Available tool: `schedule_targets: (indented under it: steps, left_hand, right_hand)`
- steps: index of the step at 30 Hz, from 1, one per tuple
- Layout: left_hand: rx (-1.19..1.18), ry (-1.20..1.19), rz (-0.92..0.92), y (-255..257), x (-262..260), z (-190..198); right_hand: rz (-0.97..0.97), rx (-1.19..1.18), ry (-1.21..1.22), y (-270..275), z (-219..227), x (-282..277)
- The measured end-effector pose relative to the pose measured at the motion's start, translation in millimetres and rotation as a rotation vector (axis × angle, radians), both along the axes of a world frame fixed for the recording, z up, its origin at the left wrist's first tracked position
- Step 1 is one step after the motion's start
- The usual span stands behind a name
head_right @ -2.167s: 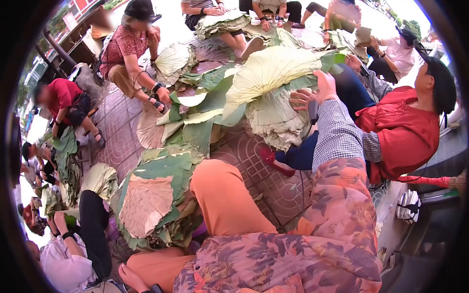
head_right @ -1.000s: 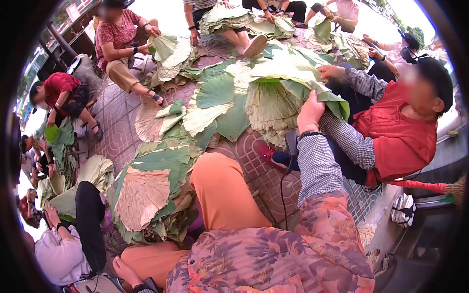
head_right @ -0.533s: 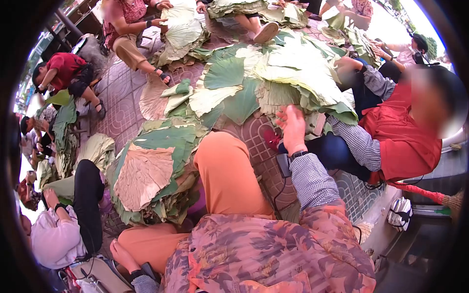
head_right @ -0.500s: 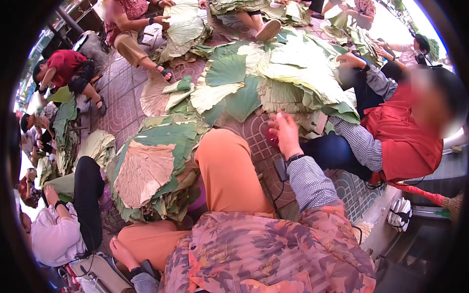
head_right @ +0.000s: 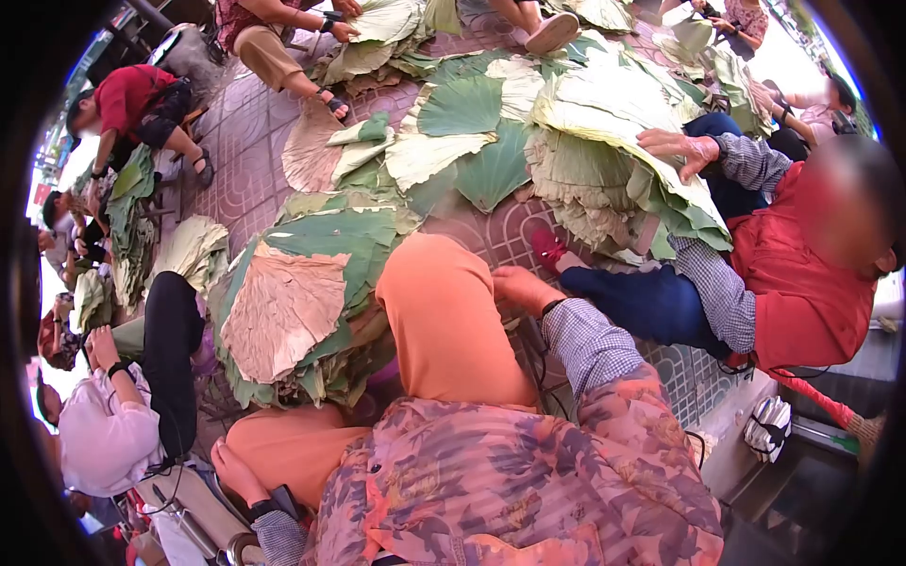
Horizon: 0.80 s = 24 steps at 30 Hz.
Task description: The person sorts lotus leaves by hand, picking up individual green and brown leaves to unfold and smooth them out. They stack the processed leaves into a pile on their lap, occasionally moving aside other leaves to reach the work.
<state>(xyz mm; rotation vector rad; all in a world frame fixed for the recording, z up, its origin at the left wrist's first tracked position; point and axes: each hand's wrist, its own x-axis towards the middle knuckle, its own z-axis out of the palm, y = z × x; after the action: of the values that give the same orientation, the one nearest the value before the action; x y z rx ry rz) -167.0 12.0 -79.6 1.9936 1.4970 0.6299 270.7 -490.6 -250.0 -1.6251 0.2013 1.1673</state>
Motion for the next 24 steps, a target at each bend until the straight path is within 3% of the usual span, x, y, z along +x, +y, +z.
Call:
schedule_targets:
  steps: [2, 7, 11, 14, 19, 24]
  left_hand:
    - [-0.008, -0.008, -0.005, 3.2, -2.6, -2.8]
    - [0.012, 0.092, 0.018, -6.2, 10.4, 8.5]
    - [-0.022, 0.138, 0.034, -0.6, 11.8, 8.2]
    - [-0.014, 0.196, 0.022, 5.3, 8.4, 8.1]
    - [-0.033, 0.229, 0.05, 10.6, 9.0, 10.9]
    - [0.024, 0.254, 0.005, 10.3, 21.2, 12.4]
  right_hand:
    - [-0.085, -0.039, -0.072, 6.5, 11.4, 34.3]
    - [-0.38, 0.189, -0.108, 31.7, -16.6, 112.9]
    - [-0.523, 0.214, -0.093, 69.0, -32.4, 157.7]
    - [-0.587, 0.205, -0.087, 97.7, -47.4, 187.6]
    - [-0.649, 0.382, 0.021, 142.8, -93.0, 230.6]
    - [-0.659, 0.319, 0.057, 186.3, -131.5, 252.2]
